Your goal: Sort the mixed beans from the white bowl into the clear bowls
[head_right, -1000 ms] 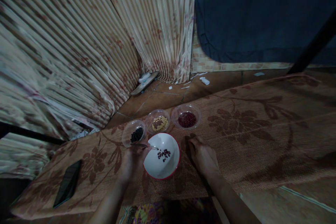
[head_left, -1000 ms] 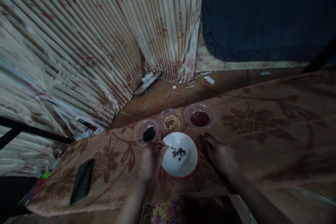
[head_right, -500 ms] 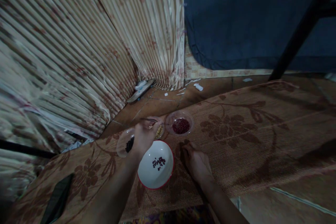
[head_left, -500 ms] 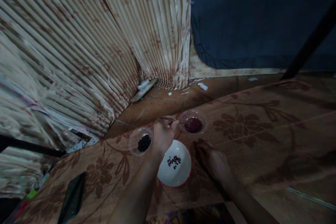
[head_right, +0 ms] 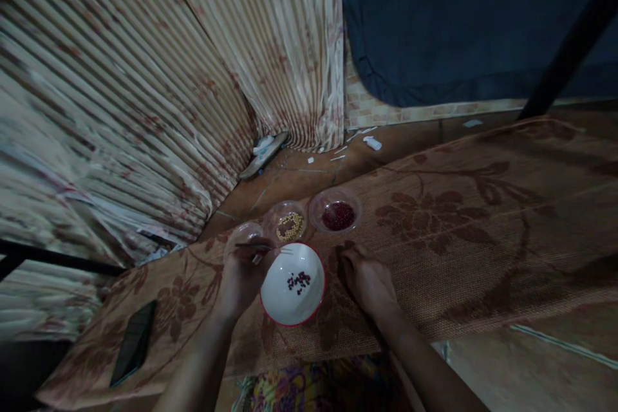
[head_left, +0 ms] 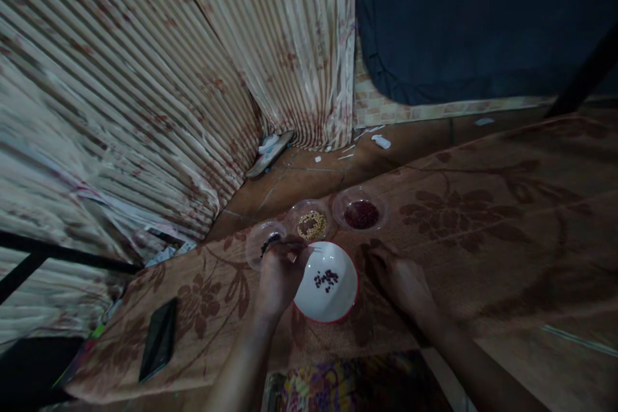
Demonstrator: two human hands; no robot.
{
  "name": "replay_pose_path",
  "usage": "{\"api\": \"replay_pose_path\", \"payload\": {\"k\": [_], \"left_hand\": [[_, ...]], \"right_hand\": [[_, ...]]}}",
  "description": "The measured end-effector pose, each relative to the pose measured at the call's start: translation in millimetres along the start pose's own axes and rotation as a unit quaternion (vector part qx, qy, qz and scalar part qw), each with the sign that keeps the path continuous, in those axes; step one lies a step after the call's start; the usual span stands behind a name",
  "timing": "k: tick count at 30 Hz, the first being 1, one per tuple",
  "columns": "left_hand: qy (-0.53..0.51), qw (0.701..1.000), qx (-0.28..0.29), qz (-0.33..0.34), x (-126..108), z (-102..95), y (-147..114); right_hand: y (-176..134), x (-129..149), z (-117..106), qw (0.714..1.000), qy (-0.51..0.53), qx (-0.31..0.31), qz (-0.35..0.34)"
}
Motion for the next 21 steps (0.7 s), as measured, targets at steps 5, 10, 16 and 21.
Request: {"api": "replay_pose_path", "payload": {"k": [5,10,16,21], "left_hand": [[-0.007,0.999,-0.004,-0.045,31.0,-0.2,-38.4],[-0.011,0.999,-0.009,-0.038,49.0,11.1,-44.9],[0.026,0.998,0.019,-0.052,49.8,14.2,-38.0],[0.056,0.997,0.043,0.005,45.0,16.0,-33.7]], "right_hand": [[-0.3,-0.3,0.1,1.000,-0.013,-0.003,-0.009],[-0.2,-2.2,2.1,1.000,-0.020,-0.016,-0.012],[-0.7,-2.0,1.7,0.999,-0.028,-0.017,-0.011],[-0.4,-2.6,2.4,0.999,-0.030,-0.015,-0.009]]}}
Point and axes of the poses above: each hand's wrist, its own y-axis towards the middle knuckle, its own z-axis out of the palm, x = y × z, the point moved 5 cm from there along y, towards the middle knuckle, and after that the axes turned 8 degrees about -y, right-handed, at the moved point
